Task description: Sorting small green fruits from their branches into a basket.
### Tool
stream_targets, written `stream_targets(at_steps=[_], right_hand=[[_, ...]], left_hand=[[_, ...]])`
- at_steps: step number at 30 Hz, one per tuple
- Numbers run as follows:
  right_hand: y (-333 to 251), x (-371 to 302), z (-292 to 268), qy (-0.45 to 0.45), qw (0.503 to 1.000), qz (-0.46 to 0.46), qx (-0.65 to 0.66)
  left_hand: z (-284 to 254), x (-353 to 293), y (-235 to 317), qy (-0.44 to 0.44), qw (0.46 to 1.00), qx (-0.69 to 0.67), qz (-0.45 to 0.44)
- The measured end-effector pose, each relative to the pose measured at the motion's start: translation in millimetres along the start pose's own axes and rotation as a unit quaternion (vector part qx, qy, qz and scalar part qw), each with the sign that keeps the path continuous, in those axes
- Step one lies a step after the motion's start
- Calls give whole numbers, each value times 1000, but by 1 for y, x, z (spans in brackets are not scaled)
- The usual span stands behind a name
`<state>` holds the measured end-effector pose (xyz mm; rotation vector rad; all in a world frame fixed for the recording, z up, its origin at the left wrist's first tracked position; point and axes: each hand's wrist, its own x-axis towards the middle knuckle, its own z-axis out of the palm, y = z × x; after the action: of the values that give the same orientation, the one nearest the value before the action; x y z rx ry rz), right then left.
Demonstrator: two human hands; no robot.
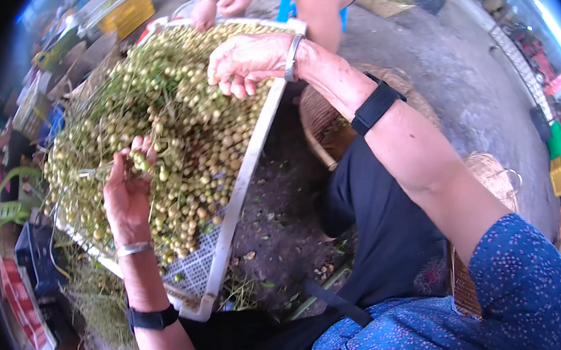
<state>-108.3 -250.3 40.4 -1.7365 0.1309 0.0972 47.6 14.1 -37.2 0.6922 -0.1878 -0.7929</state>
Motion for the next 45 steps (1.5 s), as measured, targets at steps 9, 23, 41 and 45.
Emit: stream_targets(at_steps=[9,23,41,45], right_hand=[[2,-57,-75,57,701,235,-671],[37,69,117,6,984,-164,-72],[49,86,118,-67,956,-171,-231],[46,83,121,-90,974,-148,-145]], left_hand=[[27,-13,-16,9,994,98,-56],[24,-15,-21,9,997,75,-8],[6,-5,-17,67,990,114,48],[7,-3,-8,74,986,106,108]])
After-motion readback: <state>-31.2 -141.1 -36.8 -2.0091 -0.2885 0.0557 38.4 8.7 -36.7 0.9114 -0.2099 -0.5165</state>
